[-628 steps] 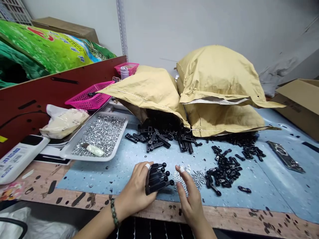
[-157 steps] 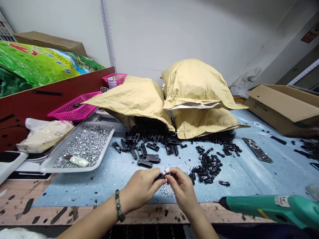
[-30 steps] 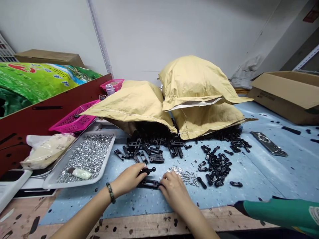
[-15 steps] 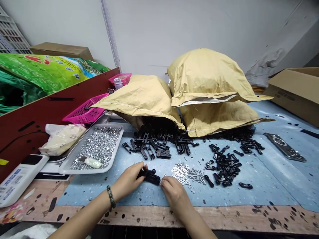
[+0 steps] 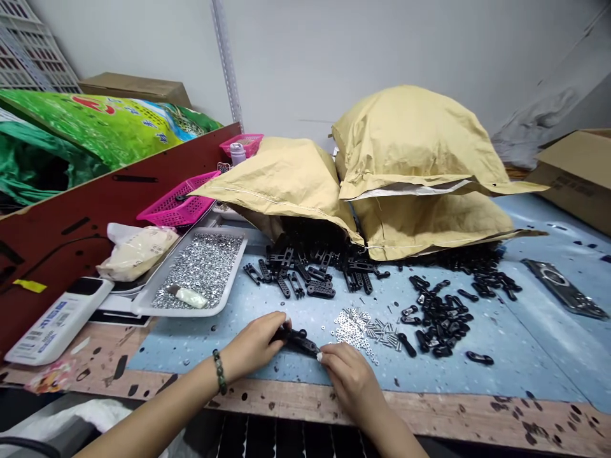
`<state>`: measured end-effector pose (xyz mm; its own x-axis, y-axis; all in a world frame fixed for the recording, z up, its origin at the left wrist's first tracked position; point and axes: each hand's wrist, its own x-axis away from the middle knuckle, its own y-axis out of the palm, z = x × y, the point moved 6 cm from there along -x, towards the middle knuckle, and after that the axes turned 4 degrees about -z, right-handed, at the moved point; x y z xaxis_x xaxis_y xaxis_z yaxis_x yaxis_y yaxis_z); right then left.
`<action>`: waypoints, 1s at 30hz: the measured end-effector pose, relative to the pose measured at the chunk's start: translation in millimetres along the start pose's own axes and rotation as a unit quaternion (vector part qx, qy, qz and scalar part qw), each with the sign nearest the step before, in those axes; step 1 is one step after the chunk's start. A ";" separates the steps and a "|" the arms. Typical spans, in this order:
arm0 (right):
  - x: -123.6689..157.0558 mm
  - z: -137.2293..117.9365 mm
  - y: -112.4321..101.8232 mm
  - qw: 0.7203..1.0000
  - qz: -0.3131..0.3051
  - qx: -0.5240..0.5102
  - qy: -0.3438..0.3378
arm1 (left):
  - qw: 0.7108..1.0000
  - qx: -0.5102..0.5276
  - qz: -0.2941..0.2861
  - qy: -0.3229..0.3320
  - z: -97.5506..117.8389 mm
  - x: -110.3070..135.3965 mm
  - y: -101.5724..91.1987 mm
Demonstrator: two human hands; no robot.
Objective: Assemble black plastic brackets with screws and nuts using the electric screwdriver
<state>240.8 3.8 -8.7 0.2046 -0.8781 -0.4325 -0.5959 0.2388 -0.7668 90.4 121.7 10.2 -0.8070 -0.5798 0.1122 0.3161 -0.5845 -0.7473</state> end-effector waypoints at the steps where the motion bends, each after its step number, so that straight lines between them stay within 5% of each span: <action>1: 1.2 -1.2 -0.4 1.000 0.003 0.005 -0.006 | 1.000 -0.003 -0.004 -0.002 0.1 -0.5 1.2; 7: 1.5 -1.8 -5.2 0.999 -0.001 -0.022 0.026 | 1.000 -0.020 -0.017 -0.006 0.7 4.5 0.9; 12: -22.8 31.1 -30.9 0.988 0.085 -0.006 0.125 | 0.999 0.022 0.030 -0.003 2.7 6.2 -26.5; 16: -43.6 41.3 -35.3 0.991 0.058 0.011 0.122 | 0.999 0.022 0.039 0.010 17.7 -17.6 -39.2; 20: -32.7 37.3 -34.6 0.988 0.082 -0.019 0.125 | 0.998 0.012 -0.004 0.059 34.2 -53.7 -11.4; 24: -18.7 34.0 -19.8 0.995 0.042 0.005 0.094 | 0.994 -0.013 -0.050 0.098 36.8 -74.1 23.0; 30: -16.7 33.6 -14.2 0.992 0.062 0.049 0.097 | 0.988 -0.033 -0.091 0.119 32.2 -70.7 27.2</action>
<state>272.0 29.0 -6.6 -0.0247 -0.9010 -0.4331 -0.5268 0.3799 -0.7604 172.1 128.5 3.0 -0.9444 -0.3142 0.0965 0.1286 -0.6233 -0.7713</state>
